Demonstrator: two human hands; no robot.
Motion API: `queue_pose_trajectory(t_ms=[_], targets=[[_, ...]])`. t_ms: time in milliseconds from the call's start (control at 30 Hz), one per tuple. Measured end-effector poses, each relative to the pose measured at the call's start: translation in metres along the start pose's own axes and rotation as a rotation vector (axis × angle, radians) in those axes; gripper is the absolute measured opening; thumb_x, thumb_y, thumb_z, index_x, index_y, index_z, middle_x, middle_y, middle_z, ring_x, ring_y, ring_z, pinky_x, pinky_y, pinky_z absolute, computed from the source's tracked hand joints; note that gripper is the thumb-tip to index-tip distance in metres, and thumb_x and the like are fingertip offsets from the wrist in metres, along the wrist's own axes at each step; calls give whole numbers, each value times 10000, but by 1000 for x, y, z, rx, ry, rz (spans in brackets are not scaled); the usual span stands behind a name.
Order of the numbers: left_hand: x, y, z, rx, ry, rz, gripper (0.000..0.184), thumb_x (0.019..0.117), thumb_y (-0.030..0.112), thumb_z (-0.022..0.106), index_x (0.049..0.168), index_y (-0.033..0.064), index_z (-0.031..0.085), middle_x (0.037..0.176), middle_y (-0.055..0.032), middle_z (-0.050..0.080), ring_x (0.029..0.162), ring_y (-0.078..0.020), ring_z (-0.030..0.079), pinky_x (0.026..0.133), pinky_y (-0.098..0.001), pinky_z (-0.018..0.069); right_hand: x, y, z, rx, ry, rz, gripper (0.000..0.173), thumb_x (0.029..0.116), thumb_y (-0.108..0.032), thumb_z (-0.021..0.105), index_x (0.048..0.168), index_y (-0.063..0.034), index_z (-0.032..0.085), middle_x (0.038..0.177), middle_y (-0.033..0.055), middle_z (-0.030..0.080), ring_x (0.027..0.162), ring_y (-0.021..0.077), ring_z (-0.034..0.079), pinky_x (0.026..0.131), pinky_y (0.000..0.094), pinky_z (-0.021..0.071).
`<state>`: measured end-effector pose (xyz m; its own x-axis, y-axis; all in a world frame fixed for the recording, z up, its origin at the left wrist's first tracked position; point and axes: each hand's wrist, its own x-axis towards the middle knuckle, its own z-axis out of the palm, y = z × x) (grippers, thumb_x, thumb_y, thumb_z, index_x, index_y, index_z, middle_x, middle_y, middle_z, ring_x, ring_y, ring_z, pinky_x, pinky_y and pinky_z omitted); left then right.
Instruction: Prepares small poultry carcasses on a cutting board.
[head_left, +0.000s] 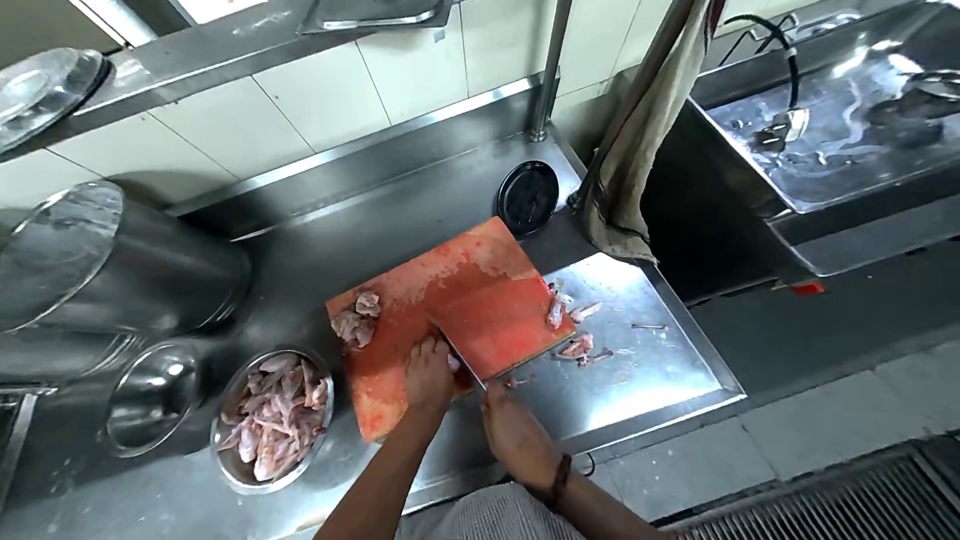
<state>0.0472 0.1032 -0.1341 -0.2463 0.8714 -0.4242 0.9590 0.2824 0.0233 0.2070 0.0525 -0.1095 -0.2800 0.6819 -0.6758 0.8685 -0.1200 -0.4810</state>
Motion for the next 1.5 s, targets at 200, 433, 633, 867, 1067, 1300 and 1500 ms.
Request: queue_pose_trajectory(t_ms=[200, 433, 633, 867, 1067, 1300, 1500], targets=[[4, -10, -3, -147, 24, -51, 371, 906, 268, 719, 1238, 103, 699, 1414, -123, 600, 1382, -308, 507, 1127, -491, 445, -37, 56, 17, -48, -140, 110, 435, 1094, -390, 388, 1415, -103, 450, 1059, 195, 707, 1009, 382, 717, 854, 552, 572], [-16, -46, -13, -697, 323, 54, 159, 864, 177, 715, 923, 29, 724, 1071, -140, 682, 1037, -281, 660, 932, -480, 554, -34, 56, -12, -26, 194, 35, 367, 1068, -356, 417, 1299, -93, 527, 936, 151, 711, 843, 344, 732, 729, 528, 589], [-39, -27, -25, -858, 420, 64, 196, 826, 219, 748, 881, 43, 681, 982, -93, 654, 935, -210, 651, 849, -418, 567, 32, 12, -59, -270, 431, 4, 537, 969, -146, 571, 1491, -60, 476, 1361, 252, 570, 1170, 441, 624, 901, 563, 561], [-59, 5, -15, -974, 433, 74, 408, 873, 212, 704, 1145, -76, 605, 1210, -242, 608, 1170, -324, 601, 1033, -452, 510, 10, -20, -37, 416, 305, -427, 460, 1063, -429, 469, 1247, -70, 692, 1229, 104, 685, 1189, 210, 627, 1040, 423, 506], [-73, 2, -3, -1072, 372, 408, 478, 875, 192, 649, 1301, -17, 593, 1302, -160, 623, 1246, -249, 588, 1039, -429, 524, 16, -14, -27, 868, 261, -496, 316, 1059, -239, 485, 1234, -7, 611, 1009, 71, 700, 922, 136, 689, 854, 341, 586], [-67, 9, -46, -1469, -55, 374, 526, 961, 405, 633, 1286, -6, 594, 1164, -85, 671, 1032, -151, 651, 902, -342, 560, -11, -7, -42, 621, 165, -632, 344, 1044, -225, 388, 1145, -36, 658, 814, 25, 628, 700, 116, 596, 664, 354, 530], [-83, 28, -52, -1583, 203, 240, 302, 870, 231, 780, 962, 59, 550, 751, 7, 541, 632, -82, 536, 595, -245, 491, -19, -8, -37, 413, 428, -691, 394, 1035, -280, 364, 975, -45, 674, 753, 50, 637, 709, 155, 644, 658, 399, 551]])
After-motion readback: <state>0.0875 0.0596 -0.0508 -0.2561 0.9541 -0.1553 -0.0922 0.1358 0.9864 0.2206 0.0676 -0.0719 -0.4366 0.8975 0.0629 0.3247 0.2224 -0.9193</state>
